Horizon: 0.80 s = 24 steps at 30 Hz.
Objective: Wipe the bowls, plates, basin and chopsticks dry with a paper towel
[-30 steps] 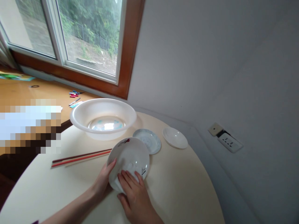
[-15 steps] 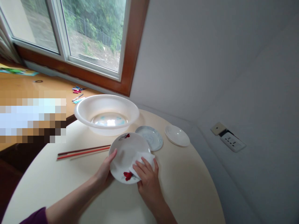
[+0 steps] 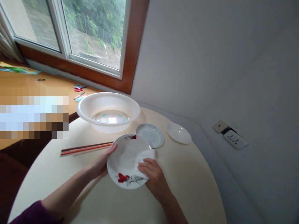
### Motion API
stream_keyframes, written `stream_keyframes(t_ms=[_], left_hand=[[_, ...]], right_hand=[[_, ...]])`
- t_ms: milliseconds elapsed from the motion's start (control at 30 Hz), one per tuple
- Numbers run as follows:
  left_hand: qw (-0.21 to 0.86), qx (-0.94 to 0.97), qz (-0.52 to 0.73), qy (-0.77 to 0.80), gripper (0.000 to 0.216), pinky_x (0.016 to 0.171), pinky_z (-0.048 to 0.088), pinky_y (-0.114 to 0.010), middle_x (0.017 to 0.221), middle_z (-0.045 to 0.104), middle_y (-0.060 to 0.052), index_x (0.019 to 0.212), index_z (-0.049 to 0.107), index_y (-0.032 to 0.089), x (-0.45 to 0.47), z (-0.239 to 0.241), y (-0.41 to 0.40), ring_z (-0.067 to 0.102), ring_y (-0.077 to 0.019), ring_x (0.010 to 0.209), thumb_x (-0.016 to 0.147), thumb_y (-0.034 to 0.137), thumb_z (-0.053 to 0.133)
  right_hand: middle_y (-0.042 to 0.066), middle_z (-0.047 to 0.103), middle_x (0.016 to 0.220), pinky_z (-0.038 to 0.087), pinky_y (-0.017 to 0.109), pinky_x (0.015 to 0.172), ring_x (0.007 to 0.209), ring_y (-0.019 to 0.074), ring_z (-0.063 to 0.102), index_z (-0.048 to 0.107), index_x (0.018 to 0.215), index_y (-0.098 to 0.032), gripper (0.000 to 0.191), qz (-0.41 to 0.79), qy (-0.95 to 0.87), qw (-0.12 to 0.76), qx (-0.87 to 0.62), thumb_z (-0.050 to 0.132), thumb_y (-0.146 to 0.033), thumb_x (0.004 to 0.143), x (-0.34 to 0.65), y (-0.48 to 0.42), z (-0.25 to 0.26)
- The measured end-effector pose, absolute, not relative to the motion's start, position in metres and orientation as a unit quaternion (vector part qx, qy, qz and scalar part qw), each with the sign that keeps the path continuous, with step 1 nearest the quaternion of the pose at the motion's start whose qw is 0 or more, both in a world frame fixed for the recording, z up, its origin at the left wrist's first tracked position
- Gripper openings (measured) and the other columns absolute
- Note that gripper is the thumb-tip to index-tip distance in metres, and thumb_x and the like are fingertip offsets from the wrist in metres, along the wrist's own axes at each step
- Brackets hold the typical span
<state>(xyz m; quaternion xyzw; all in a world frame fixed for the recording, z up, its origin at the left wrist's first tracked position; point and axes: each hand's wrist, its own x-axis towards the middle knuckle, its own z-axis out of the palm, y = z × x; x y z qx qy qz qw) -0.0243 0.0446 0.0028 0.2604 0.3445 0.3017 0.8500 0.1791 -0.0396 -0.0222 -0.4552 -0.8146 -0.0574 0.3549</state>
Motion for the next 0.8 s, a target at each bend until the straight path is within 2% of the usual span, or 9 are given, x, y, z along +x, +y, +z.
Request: stream_keyframes(t_ms=[200,400,533,600,700,800], left_hand=[[0.861,0.275,0.306,0.3,0.048,0.087,0.047,-0.039,0.1,0.068,-0.015,0.115,0.056,0.008,-0.026,0.013,0.039,0.059,-0.032,0.101,0.075,0.035,0.059],[0.743,0.313,0.496,0.322,0.049,0.085,0.047,-0.034,0.099,0.068,-0.01,0.106,0.059,0.015,0.004,-0.014,-0.001,0.06,-0.028,0.097,0.062,0.031,0.073],[0.696,0.288,0.557,0.351,0.039,0.082,0.047,-0.032,0.085,0.07,-0.006,0.09,0.062,0.014,0.006,-0.017,-0.01,0.062,-0.0269,0.092,0.06,0.037,0.072],[0.691,0.28,0.564,0.355,0.04,0.077,0.049,-0.033,0.077,0.07,-0.005,0.083,0.064,0.015,-0.001,-0.006,-0.003,0.062,-0.0282,0.09,0.056,0.041,0.072],[0.72,0.309,0.51,0.355,0.04,0.071,0.051,-0.035,0.066,0.068,-0.005,0.075,0.065,0.015,-0.015,0.012,0.013,0.063,-0.0307,0.086,0.051,0.046,0.072],[0.758,0.325,0.453,0.338,0.04,0.073,0.051,-0.036,0.072,0.069,-0.006,0.08,0.066,0.015,-0.021,0.016,0.024,0.063,-0.0306,0.087,0.057,0.047,0.069]], right_hand=[[0.008,0.067,0.084,0.05,0.032,0.072,0.083,0.0191,0.054,0.062,0.091,-0.015,0.029,-0.104,-0.804,0.387,-0.439,0.043,0.001,0.077,0.168,-0.042,-0.019],[0.008,0.067,0.082,0.047,0.034,0.063,0.075,0.0209,0.053,0.06,0.091,-0.015,0.025,-0.154,-0.754,0.413,-0.487,0.044,-0.004,0.075,0.143,-0.049,-0.021],[0.006,0.068,0.084,0.045,0.033,0.063,0.075,0.0191,0.054,0.06,0.094,-0.017,0.028,-0.169,-0.746,0.434,-0.477,0.044,-0.003,0.076,0.128,-0.055,-0.017],[0.006,0.068,0.089,0.045,0.032,0.067,0.081,0.0187,0.055,0.059,0.1,-0.016,0.031,-0.158,-0.766,0.427,-0.455,0.043,-0.003,0.077,0.131,-0.054,-0.015],[0.007,0.067,0.091,0.047,0.033,0.072,0.086,0.0195,0.055,0.059,0.101,-0.016,0.031,-0.132,-0.797,0.403,-0.43,0.043,-0.003,0.077,0.147,-0.048,-0.013],[0.007,0.067,0.087,0.048,0.036,0.074,0.085,0.0205,0.055,0.06,0.095,-0.017,0.026,-0.122,-0.803,0.401,-0.424,0.048,-0.003,0.076,0.162,-0.042,-0.016]])
